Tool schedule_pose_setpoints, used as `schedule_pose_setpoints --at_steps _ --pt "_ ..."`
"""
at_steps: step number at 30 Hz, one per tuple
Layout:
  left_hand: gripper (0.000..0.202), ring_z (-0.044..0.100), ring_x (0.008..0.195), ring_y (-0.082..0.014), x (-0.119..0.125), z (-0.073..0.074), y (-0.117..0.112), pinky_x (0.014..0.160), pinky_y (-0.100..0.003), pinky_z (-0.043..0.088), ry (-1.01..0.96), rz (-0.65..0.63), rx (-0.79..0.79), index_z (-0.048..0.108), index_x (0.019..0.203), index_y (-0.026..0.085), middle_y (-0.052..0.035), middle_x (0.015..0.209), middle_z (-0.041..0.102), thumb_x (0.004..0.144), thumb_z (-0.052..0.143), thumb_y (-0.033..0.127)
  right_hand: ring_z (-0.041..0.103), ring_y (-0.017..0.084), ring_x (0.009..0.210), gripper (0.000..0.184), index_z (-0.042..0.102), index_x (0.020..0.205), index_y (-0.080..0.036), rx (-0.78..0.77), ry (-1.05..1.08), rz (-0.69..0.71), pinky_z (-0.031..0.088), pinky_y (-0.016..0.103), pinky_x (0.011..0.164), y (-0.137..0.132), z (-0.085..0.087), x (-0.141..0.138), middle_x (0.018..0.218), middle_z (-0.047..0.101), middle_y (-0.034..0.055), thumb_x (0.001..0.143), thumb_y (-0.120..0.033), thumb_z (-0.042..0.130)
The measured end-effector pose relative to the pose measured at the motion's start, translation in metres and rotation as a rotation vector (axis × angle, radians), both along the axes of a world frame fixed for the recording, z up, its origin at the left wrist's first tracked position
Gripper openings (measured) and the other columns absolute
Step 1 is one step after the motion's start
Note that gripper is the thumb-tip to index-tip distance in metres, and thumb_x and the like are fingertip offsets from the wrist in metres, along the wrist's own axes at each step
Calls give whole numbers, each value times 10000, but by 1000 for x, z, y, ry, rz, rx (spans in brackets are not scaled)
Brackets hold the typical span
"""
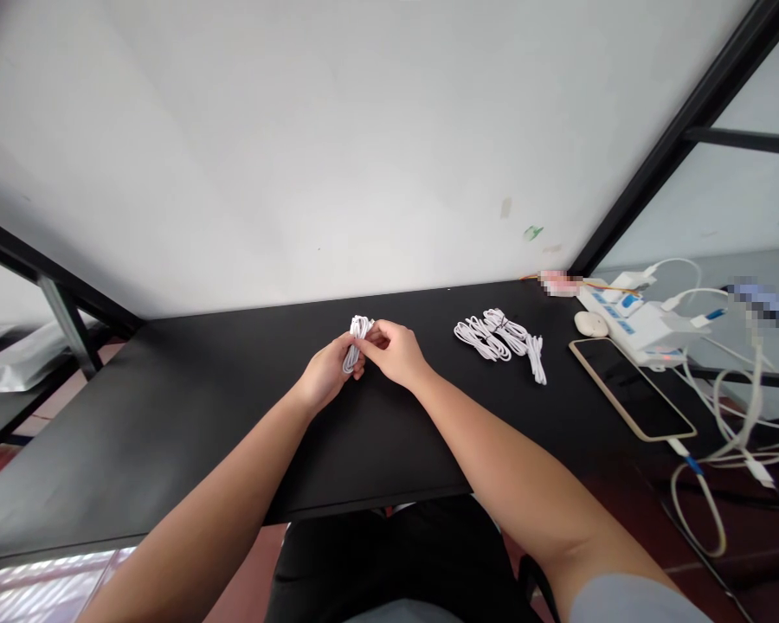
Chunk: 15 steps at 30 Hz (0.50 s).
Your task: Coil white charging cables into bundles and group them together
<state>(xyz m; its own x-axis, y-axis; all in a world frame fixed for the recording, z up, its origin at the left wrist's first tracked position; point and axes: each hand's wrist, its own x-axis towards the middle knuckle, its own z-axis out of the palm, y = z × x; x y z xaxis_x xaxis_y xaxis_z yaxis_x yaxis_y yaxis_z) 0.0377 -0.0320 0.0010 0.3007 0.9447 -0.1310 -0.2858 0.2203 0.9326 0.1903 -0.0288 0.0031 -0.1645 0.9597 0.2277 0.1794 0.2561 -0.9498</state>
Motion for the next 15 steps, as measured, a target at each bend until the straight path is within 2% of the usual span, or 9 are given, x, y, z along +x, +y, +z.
schedule_pose_setpoints --at_steps 2,6,9,12,15 --pt "221 485 589 -108 -2 2 0 520 -249 426 -9 -9 19 574 799 160 3 693 516 896 576 359 734 216 835 281 688 914 -191 -14 31 3 581 348 782 2 -2 1 917 766 77 824 -450 752" --pt "269 549 665 -110 -7 7 -1 596 -254 472 -14 -39 30 662 905 124 -32 813 606 889 633 391 735 208 819 312 682 942 -178 -44 92 25 591 357 798 7 -7 4 892 760 77 826 -462 741" --pt "316 572 707 -104 -10 9 0 647 -247 486 -6 -51 10 690 956 103 -55 875 644 869 685 407 739 199 789 389 605 1060 -203 -67 119 -35 598 358 770 9 -12 6 874 762 54 810 -456 762" --pt "331 558 683 -87 -12 9 1 652 -238 479 -8 -25 23 692 974 101 -52 864 653 854 718 408 748 203 791 455 508 1081 -240 -49 119 -77 603 358 750 8 -13 6 872 767 33 793 -454 788" --pt "407 566 658 -87 -12 6 2 634 -239 472 11 55 42 644 1131 126 -53 869 687 848 739 401 754 209 795 435 493 1027 -237 -44 190 -27 608 350 724 7 -10 5 873 768 37 798 -468 783"
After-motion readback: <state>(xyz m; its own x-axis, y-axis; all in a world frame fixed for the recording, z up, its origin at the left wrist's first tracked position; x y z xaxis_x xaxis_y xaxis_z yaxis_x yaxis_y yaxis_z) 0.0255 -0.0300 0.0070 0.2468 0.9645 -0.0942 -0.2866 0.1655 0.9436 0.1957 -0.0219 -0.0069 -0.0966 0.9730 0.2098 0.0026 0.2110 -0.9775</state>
